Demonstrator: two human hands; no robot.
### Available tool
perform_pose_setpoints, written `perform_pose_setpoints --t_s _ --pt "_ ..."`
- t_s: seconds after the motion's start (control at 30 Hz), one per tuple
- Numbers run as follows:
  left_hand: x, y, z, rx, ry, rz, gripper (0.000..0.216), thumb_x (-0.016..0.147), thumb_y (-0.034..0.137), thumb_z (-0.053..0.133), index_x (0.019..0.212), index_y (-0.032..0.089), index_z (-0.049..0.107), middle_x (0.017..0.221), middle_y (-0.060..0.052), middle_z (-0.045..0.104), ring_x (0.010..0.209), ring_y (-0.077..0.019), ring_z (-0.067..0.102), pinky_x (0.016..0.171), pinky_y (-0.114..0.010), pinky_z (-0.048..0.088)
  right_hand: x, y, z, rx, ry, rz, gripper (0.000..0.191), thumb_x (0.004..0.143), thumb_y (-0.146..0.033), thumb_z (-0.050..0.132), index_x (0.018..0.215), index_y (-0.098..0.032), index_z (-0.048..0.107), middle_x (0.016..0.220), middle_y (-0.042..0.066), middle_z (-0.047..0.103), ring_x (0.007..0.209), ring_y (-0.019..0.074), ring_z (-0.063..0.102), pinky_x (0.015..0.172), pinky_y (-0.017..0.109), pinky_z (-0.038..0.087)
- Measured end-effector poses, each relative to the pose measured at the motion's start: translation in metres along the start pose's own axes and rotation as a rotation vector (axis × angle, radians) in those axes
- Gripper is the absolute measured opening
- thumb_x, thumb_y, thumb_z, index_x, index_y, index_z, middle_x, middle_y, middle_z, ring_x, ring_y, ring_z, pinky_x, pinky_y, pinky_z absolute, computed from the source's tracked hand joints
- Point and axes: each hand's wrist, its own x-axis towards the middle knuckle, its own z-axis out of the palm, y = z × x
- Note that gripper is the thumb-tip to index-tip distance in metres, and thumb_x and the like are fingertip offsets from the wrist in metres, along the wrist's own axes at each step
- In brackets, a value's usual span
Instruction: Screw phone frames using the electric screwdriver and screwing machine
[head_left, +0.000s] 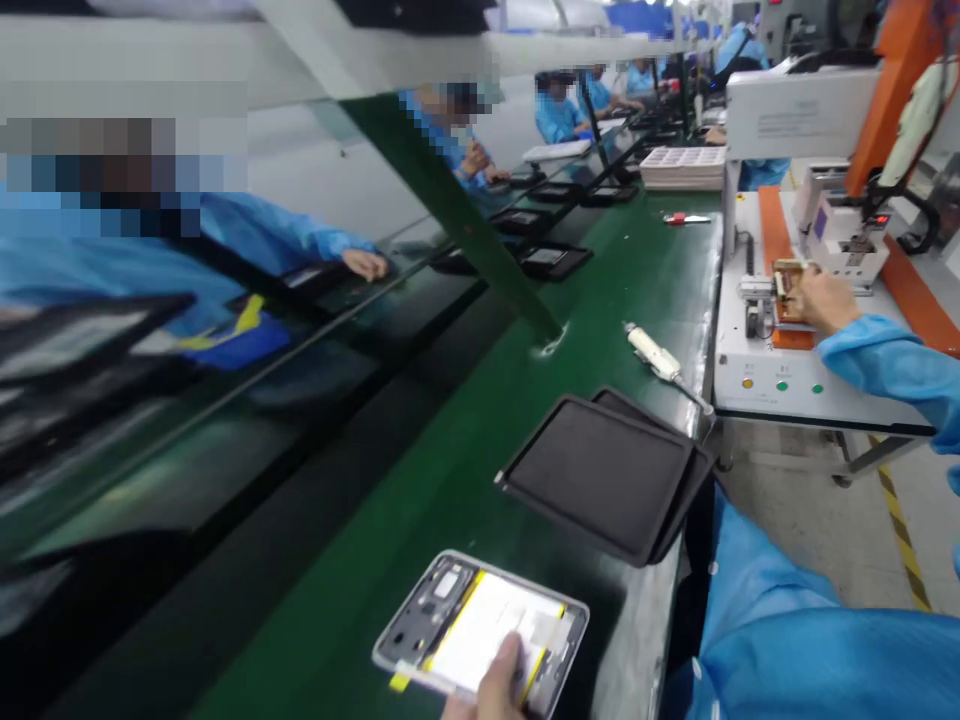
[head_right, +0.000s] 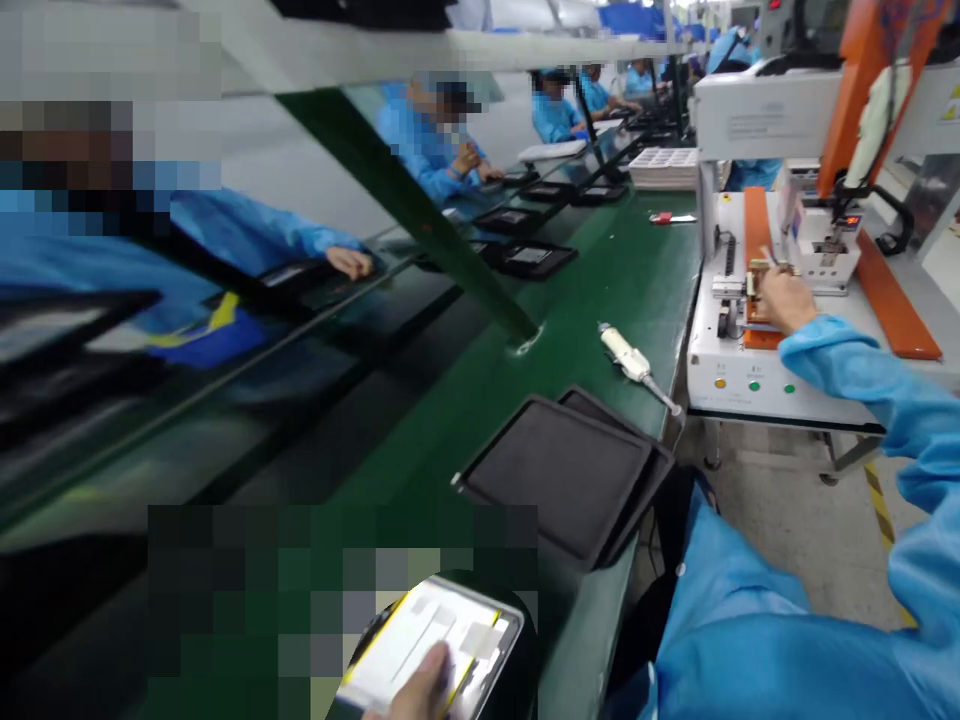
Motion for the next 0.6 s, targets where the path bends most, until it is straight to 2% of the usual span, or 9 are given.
perform_pose_setpoints --t_s 0.07,0.13,0.23,0.33,0.43,0.5,0.53,0.6 --pt "-0.001 -0.008 -0.009 -0.052 -0.032 0.001 0.038 0.04 0.026 0.078 0.075 0.015 0.068 0.068 0.0 0.069 0.063 -0.0152 0.065 0.055 -0.019 0.056 -0.008 0.013 -0.003 -0.044 0.048 0.025 0.042 0.09 -0.011 0.041 0.13 0.003 0.043 0.111 0.03 0.061 0.104 0.0385 0.063 0.083 0.048 0.052" --pt "0.0 -0.017 -0.015 -0.085 -0.064 0.01 0.04 0.038 0.028 0.079 0.074 0.014 0.067 0.067 -0.001 0.07 0.064 -0.0163 0.066 0.055 -0.02 0.056 -0.013 0.025 -0.003 -0.065 0.102 0.004 0.041 0.091 -0.017 0.037 0.127 -0.002 0.049 0.109 0.026 0.063 0.105 0.0406 0.063 0.084 0.053 0.053" --pt "0.003 -0.028 -0.019 -0.106 -0.106 0.02 0.044 0.037 0.03 0.081 0.075 0.013 0.067 0.069 -0.002 0.072 0.064 -0.0182 0.067 0.056 -0.024 0.057 -0.028 0.028 0.0 0.048 0.352 -0.11 0.041 0.093 -0.03 0.032 0.122 -0.016 0.058 0.108 0.017 0.066 0.106 0.0376 0.064 0.09 0.057 0.052" --pt "0.004 -0.034 -0.021 -0.112 -0.122 0.032 0.045 0.037 0.032 0.083 0.076 0.013 0.067 0.072 -0.003 0.073 0.064 -0.0184 0.067 0.058 -0.026 0.058 -0.065 -0.004 0.007 0.257 0.621 -0.338 0.035 0.093 -0.038 0.041 0.121 -0.026 0.058 0.105 0.009 0.069 0.096 0.0313 0.068 0.085 0.052 0.057" --pt "0.002 -0.035 -0.02 -0.107 -0.137 0.039 0.046 0.038 0.033 0.084 0.076 0.014 0.067 0.073 -0.004 0.073 0.064 -0.0185 0.068 0.059 -0.026 0.058 -0.11 -0.073 0.023 0.437 0.784 -0.744 0.027 0.092 -0.027 0.048 0.118 -0.025 0.058 0.097 0.006 0.072 0.08 0.0233 0.07 0.07 0.038 0.061" --pt "0.0 -0.033 -0.021 -0.098 -0.147 0.037 0.047 0.038 0.034 0.084 0.076 0.014 0.067 0.073 -0.003 0.073 0.064 -0.019 0.068 0.06 -0.027 0.058 -0.133 -0.126 0.038 0.506 0.773 -1.02 0.026 0.093 -0.02 0.045 0.114 -0.019 0.06 0.099 0.006 0.072 0.083 0.0189 0.071 0.071 0.031 0.061" --pt "-0.002 -0.032 -0.022 -0.093 -0.151 0.036 0.048 0.038 0.034 0.085 0.077 0.014 0.067 0.073 -0.003 0.073 0.064 -0.0194 0.068 0.061 -0.027 0.058 -0.142 -0.149 0.045 0.495 0.683 -1.122 0.024 0.093 -0.018 0.045 0.11 -0.017 0.062 0.101 0.007 0.072 0.088 0.0182 0.07 0.075 0.029 0.06" --pt "-0.008 -0.03 -0.027 -0.076 -0.162 0.036 0.05 0.038 0.037 0.086 0.078 0.015 0.067 0.072 -0.004 0.073 0.066 -0.0212 0.069 0.062 -0.029 0.059 -0.155 -0.181 0.054 0.417 0.366 -1.228 0.02 0.095 -0.023 0.05 0.104 -0.014 0.064 0.104 0.01 0.07 0.098 0.0214 0.068 0.082 0.032 0.059"
